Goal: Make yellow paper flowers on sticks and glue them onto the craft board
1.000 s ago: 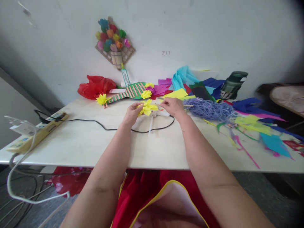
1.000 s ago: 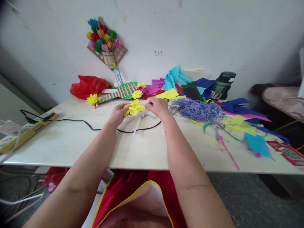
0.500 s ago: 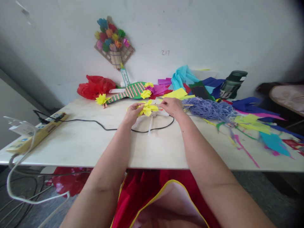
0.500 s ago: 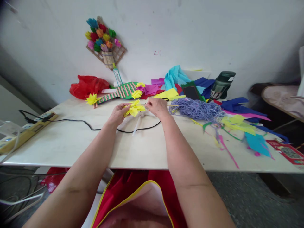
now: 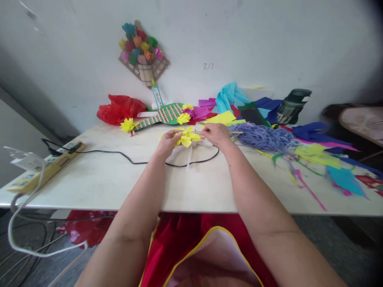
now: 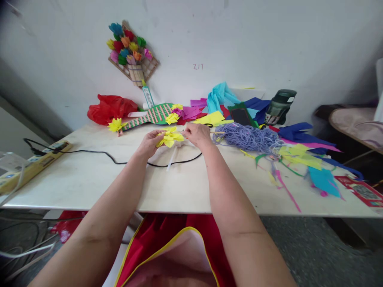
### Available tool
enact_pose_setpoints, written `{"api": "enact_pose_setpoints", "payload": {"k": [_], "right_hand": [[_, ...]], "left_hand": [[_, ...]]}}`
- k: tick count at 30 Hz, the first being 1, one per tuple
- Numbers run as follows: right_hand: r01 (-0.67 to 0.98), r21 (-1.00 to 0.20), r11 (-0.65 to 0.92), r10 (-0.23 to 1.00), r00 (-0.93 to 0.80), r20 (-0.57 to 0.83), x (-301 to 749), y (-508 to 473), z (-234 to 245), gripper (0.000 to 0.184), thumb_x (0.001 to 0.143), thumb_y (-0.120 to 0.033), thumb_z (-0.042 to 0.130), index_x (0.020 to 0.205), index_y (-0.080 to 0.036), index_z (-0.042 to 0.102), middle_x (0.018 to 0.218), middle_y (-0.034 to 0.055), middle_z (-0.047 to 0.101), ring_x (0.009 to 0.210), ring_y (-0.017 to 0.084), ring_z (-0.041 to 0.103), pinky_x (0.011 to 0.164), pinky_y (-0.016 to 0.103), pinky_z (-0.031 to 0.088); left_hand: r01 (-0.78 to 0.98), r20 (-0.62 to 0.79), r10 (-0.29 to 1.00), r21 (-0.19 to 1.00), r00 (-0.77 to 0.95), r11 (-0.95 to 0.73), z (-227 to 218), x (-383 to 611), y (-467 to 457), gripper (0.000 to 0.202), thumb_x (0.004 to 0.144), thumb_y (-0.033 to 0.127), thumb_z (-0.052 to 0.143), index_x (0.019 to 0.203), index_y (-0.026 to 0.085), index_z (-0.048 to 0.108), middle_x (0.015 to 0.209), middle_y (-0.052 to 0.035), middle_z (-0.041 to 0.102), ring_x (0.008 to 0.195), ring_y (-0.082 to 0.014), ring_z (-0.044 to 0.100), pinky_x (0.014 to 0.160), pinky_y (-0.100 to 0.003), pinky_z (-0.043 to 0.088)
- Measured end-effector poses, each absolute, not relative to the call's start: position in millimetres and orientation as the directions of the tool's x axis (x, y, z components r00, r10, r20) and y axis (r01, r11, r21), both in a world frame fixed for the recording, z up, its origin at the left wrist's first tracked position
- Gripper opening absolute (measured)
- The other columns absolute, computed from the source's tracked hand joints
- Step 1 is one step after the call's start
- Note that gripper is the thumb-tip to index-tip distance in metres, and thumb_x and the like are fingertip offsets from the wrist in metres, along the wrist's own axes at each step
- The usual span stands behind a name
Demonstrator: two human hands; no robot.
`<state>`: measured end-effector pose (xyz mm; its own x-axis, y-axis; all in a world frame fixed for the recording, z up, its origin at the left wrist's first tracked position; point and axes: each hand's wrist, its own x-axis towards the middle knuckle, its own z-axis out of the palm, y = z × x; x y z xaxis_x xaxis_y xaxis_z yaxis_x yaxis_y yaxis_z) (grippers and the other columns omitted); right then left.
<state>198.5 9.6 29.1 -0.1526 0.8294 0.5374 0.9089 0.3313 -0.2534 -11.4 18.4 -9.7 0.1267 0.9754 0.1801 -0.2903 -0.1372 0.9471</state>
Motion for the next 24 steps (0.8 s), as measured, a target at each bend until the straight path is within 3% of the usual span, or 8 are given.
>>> {"api": "enact_pose_setpoints", "payload": {"k": [24], "right_hand": [[0.888,-0.258,0.381,0.837,-0.213,0.503,197.6,8.6,29.5,0.018,0.083,-0.036,0.062,0.08,-0.021,0.072,0.082,0.0031,0.074,0.076,0.017,0.063,0.065,0.027,0.035]], "left_hand": [[-0.246,0.148,0.975,0.964,0.165,-0.105,-6.8,-9.2,14.0,0.037,0.061,0.033,0.083,0.087,0.013,0.067,0.074,-0.0031,0.07,0.064,-0.0136,0.065,0.063,-0.026,0.054]]}}
